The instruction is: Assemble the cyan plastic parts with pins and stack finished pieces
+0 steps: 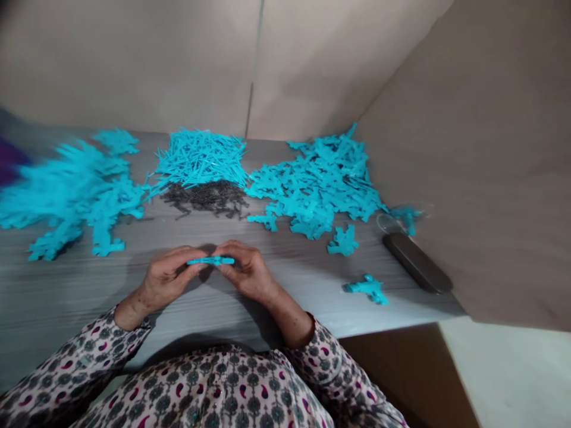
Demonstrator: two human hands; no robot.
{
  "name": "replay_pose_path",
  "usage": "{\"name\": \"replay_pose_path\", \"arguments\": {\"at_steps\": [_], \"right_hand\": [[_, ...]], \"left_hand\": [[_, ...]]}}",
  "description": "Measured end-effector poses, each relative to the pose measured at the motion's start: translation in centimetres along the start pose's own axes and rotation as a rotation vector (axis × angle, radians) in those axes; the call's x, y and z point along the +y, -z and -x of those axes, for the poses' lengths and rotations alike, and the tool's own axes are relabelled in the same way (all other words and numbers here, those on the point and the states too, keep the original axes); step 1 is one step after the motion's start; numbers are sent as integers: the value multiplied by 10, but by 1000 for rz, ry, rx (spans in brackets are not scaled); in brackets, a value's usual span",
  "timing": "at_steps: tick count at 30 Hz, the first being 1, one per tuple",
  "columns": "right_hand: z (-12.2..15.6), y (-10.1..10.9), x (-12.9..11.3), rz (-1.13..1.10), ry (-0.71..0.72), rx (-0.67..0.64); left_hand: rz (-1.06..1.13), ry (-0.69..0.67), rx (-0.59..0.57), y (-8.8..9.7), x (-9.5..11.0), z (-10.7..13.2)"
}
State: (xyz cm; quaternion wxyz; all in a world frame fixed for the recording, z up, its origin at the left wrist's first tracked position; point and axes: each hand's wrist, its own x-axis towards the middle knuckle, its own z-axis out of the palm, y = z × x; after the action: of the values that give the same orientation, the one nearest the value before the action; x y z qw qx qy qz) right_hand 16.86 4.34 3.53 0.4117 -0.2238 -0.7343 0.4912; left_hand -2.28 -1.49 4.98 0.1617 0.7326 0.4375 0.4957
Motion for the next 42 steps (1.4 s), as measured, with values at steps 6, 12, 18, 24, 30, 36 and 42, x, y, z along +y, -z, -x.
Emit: {"name": "replay_pose_path", "arguments": {"at_steps": [6, 12, 18, 24, 30, 36, 42], "right_hand": [[6, -5, 0, -58, -112, -34], [5, -5, 1, -27, -79, 27], [2, -6, -4, -78, -120, 37], [1, -9, -7, -236, -188, 47], [2, -6, -6, -215, -215, 14], [3, -5, -9, -142, -125, -41], [4, -9, -12, -144, -105, -16]], "left_hand": [[-58, -64, 6, -1, 5, -1], [-57, -61, -4, 1, 9, -4], [-74, -45, 9, -1, 14, -5], [-125, -43, -7, -2, 20, -6], [-21, 91, -11, -3, 13, -3], [-12, 53, 10, -1, 14, -6], [-29, -7, 30, 0, 24, -6]]}}
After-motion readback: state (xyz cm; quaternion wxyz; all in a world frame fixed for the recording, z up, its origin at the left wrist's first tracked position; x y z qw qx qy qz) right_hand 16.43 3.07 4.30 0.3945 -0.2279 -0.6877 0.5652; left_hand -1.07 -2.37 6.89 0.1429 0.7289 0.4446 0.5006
